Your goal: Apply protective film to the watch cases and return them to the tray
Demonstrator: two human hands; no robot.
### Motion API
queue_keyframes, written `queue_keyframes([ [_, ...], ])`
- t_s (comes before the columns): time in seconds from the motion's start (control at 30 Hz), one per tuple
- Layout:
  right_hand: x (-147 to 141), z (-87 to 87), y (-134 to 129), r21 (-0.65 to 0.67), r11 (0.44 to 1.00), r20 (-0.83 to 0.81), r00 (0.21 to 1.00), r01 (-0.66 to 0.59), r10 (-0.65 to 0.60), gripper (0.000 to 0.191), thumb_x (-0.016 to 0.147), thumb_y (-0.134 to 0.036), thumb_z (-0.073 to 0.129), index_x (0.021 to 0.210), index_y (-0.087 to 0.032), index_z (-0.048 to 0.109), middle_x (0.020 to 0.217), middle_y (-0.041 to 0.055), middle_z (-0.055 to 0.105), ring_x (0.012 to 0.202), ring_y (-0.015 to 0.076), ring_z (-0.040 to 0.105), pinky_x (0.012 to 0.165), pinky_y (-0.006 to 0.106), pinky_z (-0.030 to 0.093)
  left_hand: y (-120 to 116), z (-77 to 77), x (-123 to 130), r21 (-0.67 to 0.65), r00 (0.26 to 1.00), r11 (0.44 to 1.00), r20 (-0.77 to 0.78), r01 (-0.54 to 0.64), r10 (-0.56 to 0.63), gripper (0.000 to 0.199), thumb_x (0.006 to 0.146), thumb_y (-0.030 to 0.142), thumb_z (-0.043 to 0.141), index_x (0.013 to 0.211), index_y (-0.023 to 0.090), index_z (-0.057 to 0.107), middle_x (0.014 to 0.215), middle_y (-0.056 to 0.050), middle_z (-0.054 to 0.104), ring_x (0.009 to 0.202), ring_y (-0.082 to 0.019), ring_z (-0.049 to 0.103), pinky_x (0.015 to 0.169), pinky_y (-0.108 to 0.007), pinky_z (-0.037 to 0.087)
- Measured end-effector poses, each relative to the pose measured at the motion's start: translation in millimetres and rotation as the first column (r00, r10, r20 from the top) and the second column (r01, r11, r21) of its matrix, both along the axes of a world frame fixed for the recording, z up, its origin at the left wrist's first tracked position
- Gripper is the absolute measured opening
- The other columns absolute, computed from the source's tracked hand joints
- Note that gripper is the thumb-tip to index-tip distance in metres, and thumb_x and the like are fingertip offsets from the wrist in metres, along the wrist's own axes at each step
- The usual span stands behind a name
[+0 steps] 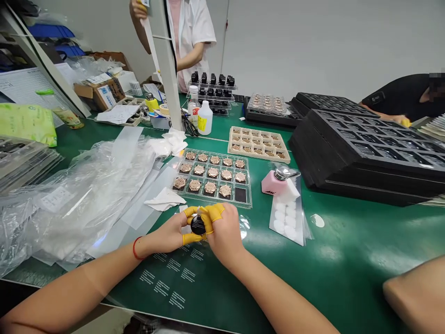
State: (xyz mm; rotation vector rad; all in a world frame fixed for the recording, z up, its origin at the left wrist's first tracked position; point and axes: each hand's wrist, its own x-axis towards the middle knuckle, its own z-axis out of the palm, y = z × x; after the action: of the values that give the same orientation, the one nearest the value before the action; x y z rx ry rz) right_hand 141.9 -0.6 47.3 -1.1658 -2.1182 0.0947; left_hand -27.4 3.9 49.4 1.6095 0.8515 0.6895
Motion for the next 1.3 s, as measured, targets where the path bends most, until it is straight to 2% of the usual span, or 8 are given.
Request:
queue_keyframes([
  [0.17, 11.9, 7.1, 8.5, -0.069, 0.996, -0.065, 0.996, -0.062, 0.057, 0.022, 0.087, -0.016, 0.038, 0.096, -0.023, 0.058, 0.084, 0.0051, 0.059, 0.08, 0.0194, 0.049, 0.076, 0.035, 0.036, 5.3, -2.9, -0.3, 0.018, 0.998, 0.999, -0.05, 0.029, -0.028, 0.041, 0.075, 0.024, 0.063, 0.114, 0.022, 0.048, 0.107, -0.005, 0.059, 0.089, -0.018, 0.058, 0.079, -0.031, 0.048],
  [0.3, 8.8, 10.4, -1.0, 0.069, 0.994, 0.016, 0.997, -0.081, 0.08, 0.028, 0.082, -0.009, 0.042, 0.099, -0.023, 0.058, 0.085, 0.0051, 0.059, 0.083, 0.0204, 0.046, 0.079, 0.037, 0.036, 6.9, -2.3, -1.2, 0.055, 0.997, 0.997, -0.067, 0.052, -0.048, 0.037, 0.076, 0.027, 0.062, 0.11, 0.021, 0.05, 0.103, -0.004, 0.059, 0.087, -0.018, 0.059, 0.078, -0.031, 0.048],
  [0.43, 1.2, 2.6, -9.3, 0.153, 0.986, 0.11, 0.993, -0.065, 0.049, 0.031, 0.079, -0.004, 0.043, 0.095, -0.024, 0.061, 0.083, 0.0053, 0.059, 0.084, 0.0211, 0.045, 0.078, 0.037, 0.037, 6.2, 2.7, -2.5, 0.061, 0.999, 0.997, -0.04, 0.038, -0.036, 0.035, 0.076, 0.024, 0.062, 0.11, 0.021, 0.052, 0.111, -0.005, 0.057, 0.093, -0.018, 0.058, 0.081, -0.029, 0.047],
  [0.67, -6.3, -10.2, -24.1, 0.249, 0.963, 0.139, 0.987, -0.108, 0.074, 0.029, 0.08, -0.003, 0.045, 0.094, -0.023, 0.06, 0.082, 0.0053, 0.06, 0.088, 0.0208, 0.046, 0.087, 0.039, 0.037, 7.8, -0.5, -7.4, -0.033, 0.998, 0.999, 0.056, 0.008, -0.007, 0.046, 0.075, 0.014, 0.058, 0.119, 0.021, 0.045, 0.106, -0.006, 0.059, 0.086, -0.015, 0.059, 0.075, -0.027, 0.048],
  [0.77, -7.0, -9.7, -25.8, 0.218, 0.971, 0.102, 0.992, -0.1, 0.079, 0.027, 0.081, -0.005, 0.045, 0.093, -0.024, 0.059, 0.079, 0.0044, 0.059, 0.085, 0.0201, 0.047, 0.083, 0.038, 0.038, 9.8, -2.4, -10.4, 0.022, 0.999, 1.0, 0.042, 0.006, -0.007, 0.047, 0.075, 0.014, 0.057, 0.12, 0.022, 0.045, 0.113, -0.006, 0.057, 0.092, -0.016, 0.058, 0.081, -0.03, 0.048],
  [0.93, 3.1, 0.2, -18.3, 0.117, 0.993, -0.134, 0.99, -0.019, 0.034, 0.021, 0.084, -0.012, 0.047, 0.099, -0.023, 0.055, 0.083, 0.0033, 0.058, 0.079, 0.0178, 0.048, 0.072, 0.033, 0.038, 12.2, -1.2, -10.8, 0.133, 0.992, 0.991, -0.124, 0.012, 0.004, 0.041, 0.077, 0.031, 0.061, 0.115, 0.023, 0.049, 0.113, -0.005, 0.056, 0.103, -0.021, 0.054, 0.091, -0.034, 0.044],
  [1.07, 1.6, 0.4, -14.9, 0.192, 0.981, -0.039, 0.999, -0.023, 0.031, 0.016, 0.083, -0.011, 0.05, 0.094, -0.021, 0.056, 0.078, 0.0035, 0.058, 0.077, 0.0186, 0.046, 0.079, 0.037, 0.036, 10.5, -2.8, -9.0, 0.171, 0.992, 0.985, -0.125, 0.037, -0.016, 0.043, 0.076, 0.029, 0.061, 0.117, 0.023, 0.047, 0.115, -0.005, 0.056, 0.104, -0.021, 0.054, 0.091, -0.033, 0.044],
  [1.3, -5.5, -7.6, -9.4, 0.137, 0.99, 0.056, 0.998, 0.016, -0.024, 0.011, 0.081, -0.01, 0.048, 0.082, -0.018, 0.055, 0.076, 0.005, 0.058, 0.075, 0.0188, 0.043, 0.075, 0.036, 0.035, 11.5, -3.4, -11.1, 0.199, 0.978, 0.974, -0.2, 0.105, -0.065, 0.036, 0.079, 0.027, 0.057, 0.114, 0.022, 0.049, 0.108, -0.005, 0.059, 0.095, -0.02, 0.057, 0.085, -0.032, 0.046],
])
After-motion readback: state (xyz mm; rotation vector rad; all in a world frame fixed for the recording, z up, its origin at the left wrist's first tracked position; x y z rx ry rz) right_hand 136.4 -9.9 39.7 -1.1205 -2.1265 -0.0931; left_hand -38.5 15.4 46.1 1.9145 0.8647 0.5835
